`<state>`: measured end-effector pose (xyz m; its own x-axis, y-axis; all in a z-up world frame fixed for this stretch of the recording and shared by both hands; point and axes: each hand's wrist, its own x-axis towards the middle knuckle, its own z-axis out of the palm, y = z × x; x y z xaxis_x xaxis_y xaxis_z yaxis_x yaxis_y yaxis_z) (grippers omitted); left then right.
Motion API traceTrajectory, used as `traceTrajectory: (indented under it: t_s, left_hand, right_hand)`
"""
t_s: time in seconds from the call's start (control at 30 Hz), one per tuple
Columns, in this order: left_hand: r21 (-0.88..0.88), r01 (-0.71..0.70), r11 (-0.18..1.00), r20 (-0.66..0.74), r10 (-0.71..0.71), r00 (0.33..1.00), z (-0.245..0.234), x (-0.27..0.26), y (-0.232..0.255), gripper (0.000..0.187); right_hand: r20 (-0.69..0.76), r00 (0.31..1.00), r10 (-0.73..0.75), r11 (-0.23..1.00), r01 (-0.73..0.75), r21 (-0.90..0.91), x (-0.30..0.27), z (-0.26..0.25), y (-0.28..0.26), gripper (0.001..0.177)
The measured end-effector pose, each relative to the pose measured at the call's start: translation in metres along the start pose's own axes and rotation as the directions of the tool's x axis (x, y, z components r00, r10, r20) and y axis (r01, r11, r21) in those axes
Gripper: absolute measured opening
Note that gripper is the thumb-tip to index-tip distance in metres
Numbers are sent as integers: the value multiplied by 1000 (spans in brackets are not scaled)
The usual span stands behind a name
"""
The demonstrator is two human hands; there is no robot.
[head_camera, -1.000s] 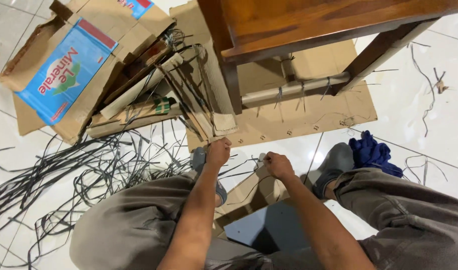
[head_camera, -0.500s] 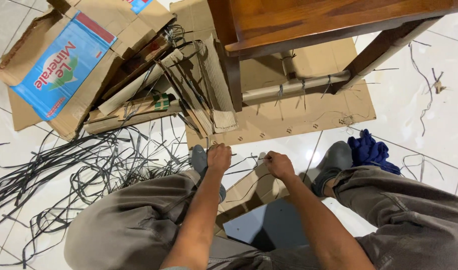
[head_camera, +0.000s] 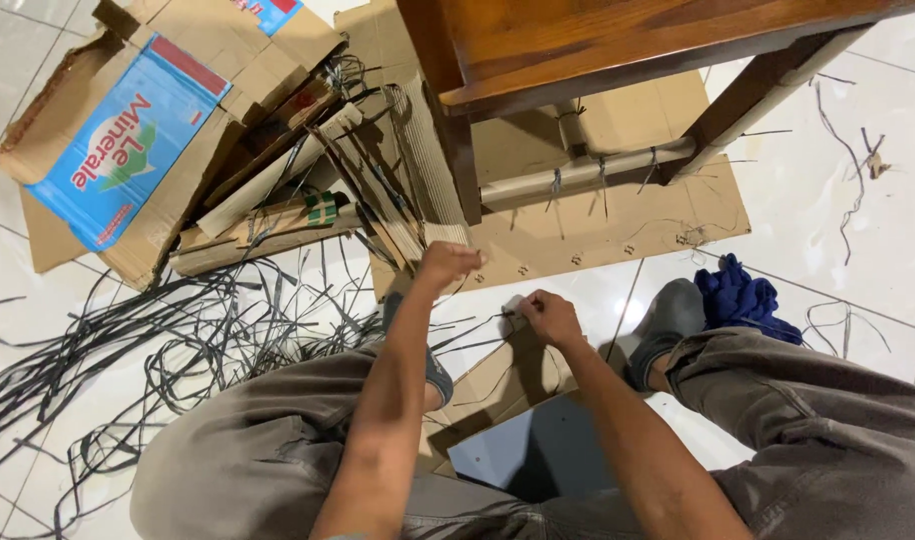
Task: Wrapping a wooden chair frame with black synthetic rattan strips
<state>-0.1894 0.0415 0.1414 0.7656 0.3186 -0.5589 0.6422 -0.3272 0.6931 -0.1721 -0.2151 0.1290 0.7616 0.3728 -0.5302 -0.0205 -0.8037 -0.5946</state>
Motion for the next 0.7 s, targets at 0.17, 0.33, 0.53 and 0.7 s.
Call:
traceTrajectory:
  t_s: [0.17, 0.33, 0.53, 0.7]
  left_hand:
    - [-650, -68, 757, 58, 138, 989, -10, -18, 56, 44]
    - [-653, -144, 744, -60, 138, 989, -13, -54, 109, 30]
    - [-636, -282, 719, -349, 58, 935, -10, -35, 105, 31]
    - [-619, -342, 707, -471, 15, 882, -12, -43, 114, 26]
  right_hand:
    - [23, 999, 46, 669, -47, 742, -16, -31, -69, 34]
    - [79, 985, -151, 452, -2, 892, -23, -61, -116, 46]
    - [54, 984, -172, 357, 11, 934, -12, -65, -108, 21]
    - [-4, 997, -76, 351, 31, 936, -24, -79, -105, 16]
